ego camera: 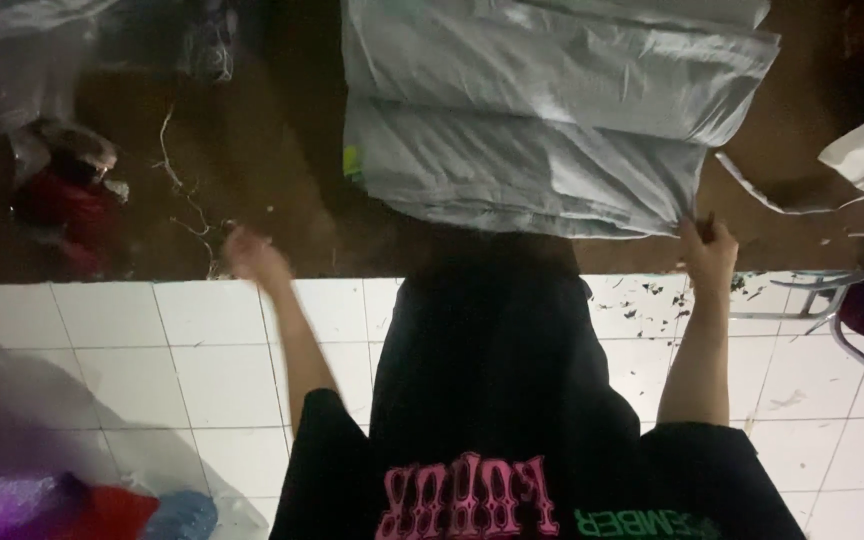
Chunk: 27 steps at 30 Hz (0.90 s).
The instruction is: Folding grey t-shirts and snipping loose threads using nippers on a factory work table.
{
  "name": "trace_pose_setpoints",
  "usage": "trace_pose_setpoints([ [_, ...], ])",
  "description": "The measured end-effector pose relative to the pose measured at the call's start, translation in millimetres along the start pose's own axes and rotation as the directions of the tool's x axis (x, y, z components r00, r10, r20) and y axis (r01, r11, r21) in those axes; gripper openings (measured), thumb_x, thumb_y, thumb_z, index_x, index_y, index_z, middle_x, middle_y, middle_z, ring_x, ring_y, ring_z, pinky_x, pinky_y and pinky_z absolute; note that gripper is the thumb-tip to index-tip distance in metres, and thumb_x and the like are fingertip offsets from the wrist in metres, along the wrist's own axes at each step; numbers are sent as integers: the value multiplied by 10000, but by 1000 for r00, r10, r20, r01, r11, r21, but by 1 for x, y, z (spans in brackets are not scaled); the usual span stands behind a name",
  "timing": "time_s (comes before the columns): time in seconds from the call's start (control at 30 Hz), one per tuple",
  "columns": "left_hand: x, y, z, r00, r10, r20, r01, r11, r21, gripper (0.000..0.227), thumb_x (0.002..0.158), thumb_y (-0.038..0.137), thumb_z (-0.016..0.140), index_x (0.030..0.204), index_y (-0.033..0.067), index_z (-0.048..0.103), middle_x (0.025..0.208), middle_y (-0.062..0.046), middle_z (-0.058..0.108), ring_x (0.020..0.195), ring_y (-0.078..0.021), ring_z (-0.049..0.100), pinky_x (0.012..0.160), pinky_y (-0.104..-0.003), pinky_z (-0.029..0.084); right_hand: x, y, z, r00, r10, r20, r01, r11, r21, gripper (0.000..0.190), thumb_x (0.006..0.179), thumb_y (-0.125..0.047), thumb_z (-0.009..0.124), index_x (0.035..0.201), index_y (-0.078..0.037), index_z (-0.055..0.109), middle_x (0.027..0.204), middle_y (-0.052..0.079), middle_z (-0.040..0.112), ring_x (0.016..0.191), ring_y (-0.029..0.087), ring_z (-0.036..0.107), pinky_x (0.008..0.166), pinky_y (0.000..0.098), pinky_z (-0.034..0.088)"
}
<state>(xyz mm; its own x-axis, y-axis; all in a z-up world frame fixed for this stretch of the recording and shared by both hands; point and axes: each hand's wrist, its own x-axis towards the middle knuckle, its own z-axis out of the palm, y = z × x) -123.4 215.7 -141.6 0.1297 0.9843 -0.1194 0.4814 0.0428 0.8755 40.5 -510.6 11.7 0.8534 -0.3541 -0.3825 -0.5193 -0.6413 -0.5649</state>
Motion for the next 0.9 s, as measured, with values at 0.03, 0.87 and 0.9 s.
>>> trace_pose_setpoints([
  [0.03, -40, 40, 22, 979, 36, 199, -61, 991, 121, 226, 991, 137, 588, 1203, 79, 638, 1154, -175, 662, 1137, -341, 649, 985, -492, 497, -4, -16, 0, 1000, -10, 4, 10, 1000, -20, 427, 1013, -424, 806, 1052, -16, 687, 842, 168, 637, 817, 291, 633, 692, 461, 489],
  [0.87, -112, 239, 53, 353, -434, 829, 413, 868, 278, 396, 979, 33, 644, 1342, -66, 521, 1001, -91, 535, 883, -176, 605, 879, -386, 517, -21, -29, -10, 971, 229, 71, -240, 916, 321, 339, 998, -334, 762, 807, -101, 607, 658, 68, 556, 623, 190, 631, 587, 292, 479],
  [0.9, -117, 263, 55, 347, -433, 832, 408, 869, 281, 396, 979, 33, 644, 1342, -66, 521, 1001, -91, 535, 883, -176, 605, 879, -386, 517, -27, -46, -18, 970, 235, 65, -243, 914, 324, 339, 998, -334, 762, 807, -101, 607, 658, 68, 556, 623, 190, 631, 587, 292, 479],
])
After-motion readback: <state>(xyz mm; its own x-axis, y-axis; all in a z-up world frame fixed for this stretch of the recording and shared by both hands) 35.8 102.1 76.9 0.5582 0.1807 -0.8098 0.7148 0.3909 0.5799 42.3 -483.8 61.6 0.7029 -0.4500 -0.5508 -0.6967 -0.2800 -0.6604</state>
